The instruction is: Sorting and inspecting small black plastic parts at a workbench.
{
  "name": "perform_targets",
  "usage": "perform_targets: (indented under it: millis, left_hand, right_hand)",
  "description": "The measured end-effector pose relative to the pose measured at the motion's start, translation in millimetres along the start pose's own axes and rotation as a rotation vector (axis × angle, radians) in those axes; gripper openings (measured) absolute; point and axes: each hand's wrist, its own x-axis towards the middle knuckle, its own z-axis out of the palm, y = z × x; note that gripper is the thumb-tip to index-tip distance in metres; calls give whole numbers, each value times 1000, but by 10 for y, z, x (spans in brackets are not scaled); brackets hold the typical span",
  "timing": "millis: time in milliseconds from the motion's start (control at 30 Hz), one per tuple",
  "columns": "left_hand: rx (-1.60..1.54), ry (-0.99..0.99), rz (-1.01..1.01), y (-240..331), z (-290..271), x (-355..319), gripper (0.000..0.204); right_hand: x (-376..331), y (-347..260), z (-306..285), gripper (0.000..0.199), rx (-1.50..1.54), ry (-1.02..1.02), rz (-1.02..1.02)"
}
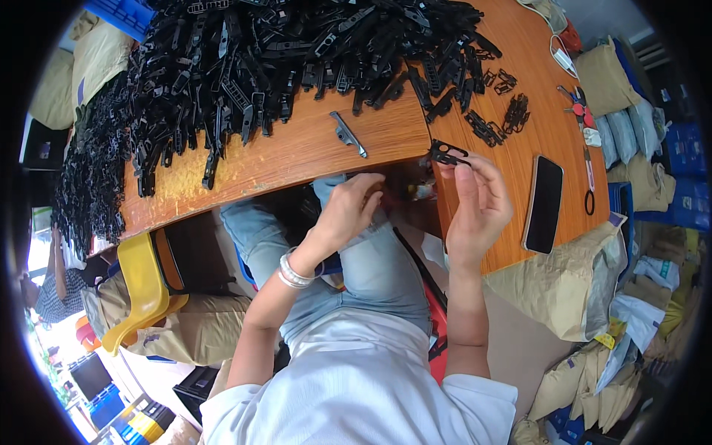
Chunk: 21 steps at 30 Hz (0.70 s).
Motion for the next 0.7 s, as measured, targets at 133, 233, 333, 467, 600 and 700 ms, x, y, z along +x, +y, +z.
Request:
perform_targets:
  millis: [133,233,333,467,600,700]
  left_hand:
    - [65,96,27,61,-426,-130,12]
    - [179,432,-11,-47,-865,-159,8]
    - [416,741,-126,-369,-1510,-122,3]
    - [615,860,-235,-857,-2138,-121,9]
    - [531,869,-263,-972,-2336,-47,11]
    - [1015,846,-414,-1059,-2467,-84,22]
  right_hand:
    - [-51,73,24,18,65,-14,45]
    - [-94,72,70,17,42,-65,87]
    - [-121,32,167,16,27,-109,138]
    - [-163,41,272,14,26,-196,171]
    - [-194,35,318,11,15,-239,228]
    - [-215,37,332,10,5,-265,238]
